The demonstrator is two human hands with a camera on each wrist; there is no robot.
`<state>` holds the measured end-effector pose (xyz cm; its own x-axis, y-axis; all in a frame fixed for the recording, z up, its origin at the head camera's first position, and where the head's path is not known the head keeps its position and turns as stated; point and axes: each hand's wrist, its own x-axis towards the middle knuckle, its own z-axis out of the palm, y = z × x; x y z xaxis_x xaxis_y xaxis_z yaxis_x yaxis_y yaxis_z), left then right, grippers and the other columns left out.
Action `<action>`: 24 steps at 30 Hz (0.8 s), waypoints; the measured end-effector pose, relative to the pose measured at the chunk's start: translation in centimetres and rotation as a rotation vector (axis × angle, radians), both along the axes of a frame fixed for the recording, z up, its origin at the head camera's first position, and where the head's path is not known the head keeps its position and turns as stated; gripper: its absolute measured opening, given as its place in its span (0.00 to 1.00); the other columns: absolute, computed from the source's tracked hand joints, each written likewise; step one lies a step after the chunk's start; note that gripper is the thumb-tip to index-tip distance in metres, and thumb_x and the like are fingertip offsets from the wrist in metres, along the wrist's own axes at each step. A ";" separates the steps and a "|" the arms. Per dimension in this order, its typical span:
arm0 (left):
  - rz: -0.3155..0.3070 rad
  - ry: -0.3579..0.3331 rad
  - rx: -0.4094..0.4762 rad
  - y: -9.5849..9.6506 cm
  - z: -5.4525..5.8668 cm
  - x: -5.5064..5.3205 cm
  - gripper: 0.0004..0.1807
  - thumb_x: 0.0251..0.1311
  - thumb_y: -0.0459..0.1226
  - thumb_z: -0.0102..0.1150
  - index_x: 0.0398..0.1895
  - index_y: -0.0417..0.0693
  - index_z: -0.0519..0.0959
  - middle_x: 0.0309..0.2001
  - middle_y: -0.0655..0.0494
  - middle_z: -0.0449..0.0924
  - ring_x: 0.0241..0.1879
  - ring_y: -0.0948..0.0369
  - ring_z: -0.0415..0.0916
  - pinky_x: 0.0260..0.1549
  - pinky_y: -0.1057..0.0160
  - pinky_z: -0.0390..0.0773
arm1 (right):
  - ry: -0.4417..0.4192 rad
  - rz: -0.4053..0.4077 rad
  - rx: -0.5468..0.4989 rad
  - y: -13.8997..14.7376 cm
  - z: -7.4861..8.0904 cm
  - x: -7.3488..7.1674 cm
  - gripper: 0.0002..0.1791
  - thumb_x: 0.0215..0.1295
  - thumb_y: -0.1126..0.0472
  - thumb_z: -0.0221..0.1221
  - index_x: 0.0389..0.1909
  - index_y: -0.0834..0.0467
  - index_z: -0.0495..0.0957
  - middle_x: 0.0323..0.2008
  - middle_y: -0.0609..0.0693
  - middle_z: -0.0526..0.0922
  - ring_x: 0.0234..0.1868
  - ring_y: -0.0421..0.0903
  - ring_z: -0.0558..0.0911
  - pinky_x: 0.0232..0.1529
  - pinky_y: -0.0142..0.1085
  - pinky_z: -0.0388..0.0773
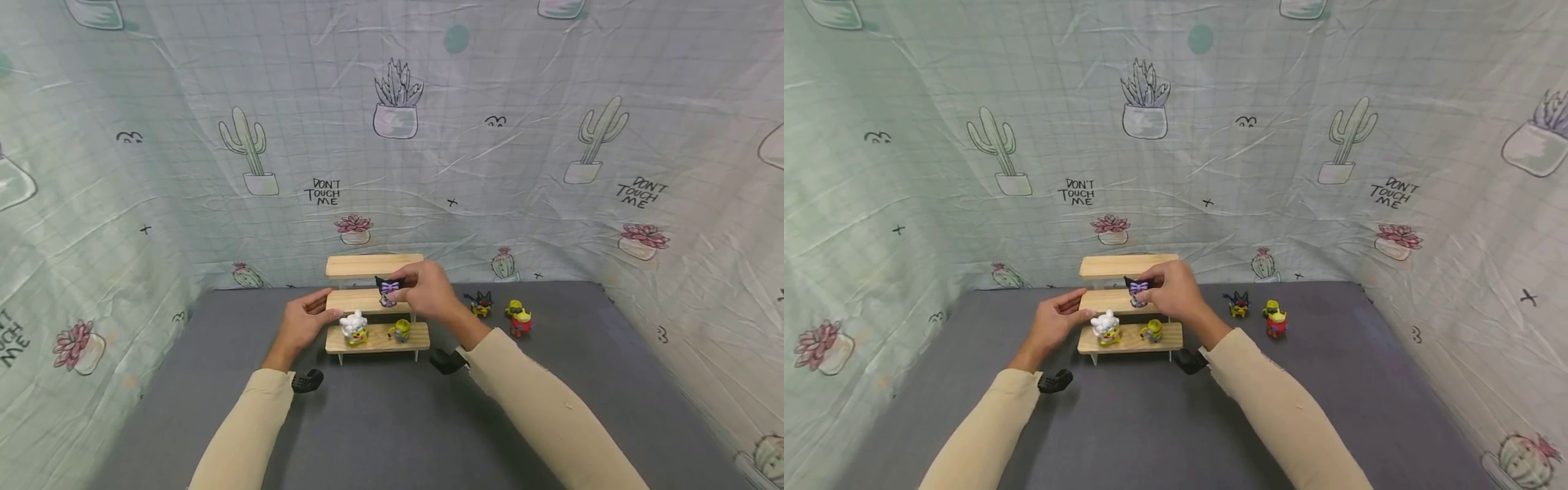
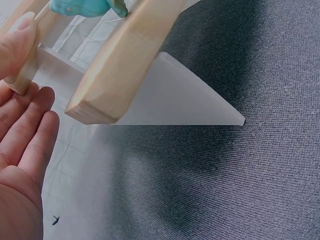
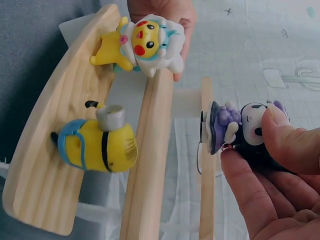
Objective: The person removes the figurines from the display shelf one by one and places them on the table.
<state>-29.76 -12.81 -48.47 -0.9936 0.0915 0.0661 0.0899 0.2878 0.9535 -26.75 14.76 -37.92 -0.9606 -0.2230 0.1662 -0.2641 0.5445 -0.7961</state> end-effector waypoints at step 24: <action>-0.008 0.008 0.018 -0.1 0.0 0.0 0.36 0.65 0.37 0.72 0.75 0.40 0.71 0.72 0.37 0.73 0.72 0.44 0.73 0.68 0.47 0.78 | 0.005 -0.071 0.019 5.4 -2.0 1.5 0.14 0.62 0.66 0.72 0.50 0.60 0.90 0.51 0.60 0.89 0.48 0.56 0.89 0.41 0.44 0.87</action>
